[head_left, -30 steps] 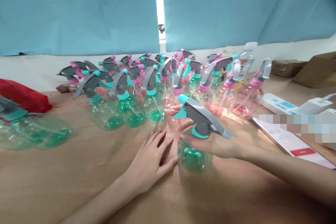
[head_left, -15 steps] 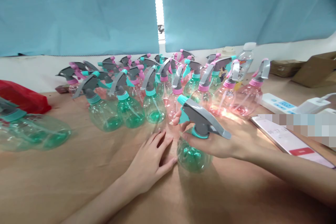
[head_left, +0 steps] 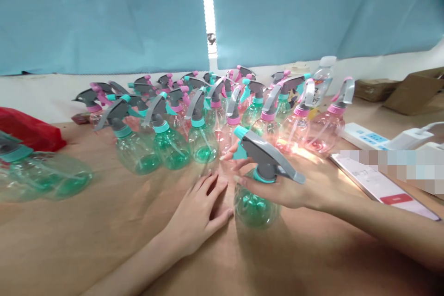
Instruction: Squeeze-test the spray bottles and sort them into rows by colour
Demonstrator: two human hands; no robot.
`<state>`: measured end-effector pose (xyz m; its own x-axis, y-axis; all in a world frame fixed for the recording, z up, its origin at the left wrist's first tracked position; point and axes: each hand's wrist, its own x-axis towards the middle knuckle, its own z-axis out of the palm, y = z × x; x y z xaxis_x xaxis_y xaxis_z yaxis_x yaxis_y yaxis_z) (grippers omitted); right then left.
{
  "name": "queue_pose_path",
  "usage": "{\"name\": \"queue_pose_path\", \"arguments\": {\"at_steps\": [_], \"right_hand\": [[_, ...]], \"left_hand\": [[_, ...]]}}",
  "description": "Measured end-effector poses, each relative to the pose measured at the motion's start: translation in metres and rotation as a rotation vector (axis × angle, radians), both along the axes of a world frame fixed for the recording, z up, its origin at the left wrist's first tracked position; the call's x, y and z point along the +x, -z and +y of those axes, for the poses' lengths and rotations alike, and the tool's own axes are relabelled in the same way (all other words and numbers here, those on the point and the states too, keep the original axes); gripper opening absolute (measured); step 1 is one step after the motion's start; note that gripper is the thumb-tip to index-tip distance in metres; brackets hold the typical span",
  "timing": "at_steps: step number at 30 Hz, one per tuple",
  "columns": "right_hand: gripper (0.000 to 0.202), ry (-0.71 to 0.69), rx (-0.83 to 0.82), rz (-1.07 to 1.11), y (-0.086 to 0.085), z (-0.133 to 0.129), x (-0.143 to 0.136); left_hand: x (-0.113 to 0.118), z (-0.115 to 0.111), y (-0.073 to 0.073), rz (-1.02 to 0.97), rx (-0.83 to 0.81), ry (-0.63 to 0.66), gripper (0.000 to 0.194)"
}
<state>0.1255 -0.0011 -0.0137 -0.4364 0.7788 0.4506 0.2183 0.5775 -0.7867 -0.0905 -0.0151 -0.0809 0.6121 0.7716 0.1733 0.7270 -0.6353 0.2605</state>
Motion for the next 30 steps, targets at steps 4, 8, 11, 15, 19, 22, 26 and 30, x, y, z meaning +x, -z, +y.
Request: {"name": "queue_pose_path", "arguments": {"at_steps": [4,8,11,15,19,22,26,30], "right_hand": [[0.016,0.047,-0.022,0.047,0.005,-0.001,-0.001],[0.013,0.039,-0.025,0.122,0.002,-0.004,-0.003],[0.012,0.038,-0.024,0.146,0.003,-0.004,-0.003],[0.016,0.052,0.005,0.111,0.007,-0.004,-0.002],[0.037,0.112,0.028,0.068,0.007,-0.003,-0.003],[0.045,0.089,0.007,0.034,0.005,-0.003,-0.004],[0.048,0.102,-0.073,-0.015,-0.001,-0.006,-0.004],[0.048,0.112,-0.113,0.04,-0.006,-0.01,-0.005]], "left_hand": [[0.0,0.001,0.001,0.004,0.0,0.004,0.041],[0.002,0.001,-0.003,0.037,-0.027,0.004,0.044],[0.003,0.0,-0.005,0.049,-0.037,0.004,0.045],[0.003,0.0,-0.005,0.037,-0.034,0.007,0.042],[0.003,0.001,-0.003,0.028,-0.026,-0.002,0.04],[0.002,0.001,-0.002,0.022,-0.011,0.004,0.041],[0.0,0.0,0.0,0.029,0.007,0.01,0.044],[0.0,0.0,0.001,0.037,0.008,0.004,0.045]]}}
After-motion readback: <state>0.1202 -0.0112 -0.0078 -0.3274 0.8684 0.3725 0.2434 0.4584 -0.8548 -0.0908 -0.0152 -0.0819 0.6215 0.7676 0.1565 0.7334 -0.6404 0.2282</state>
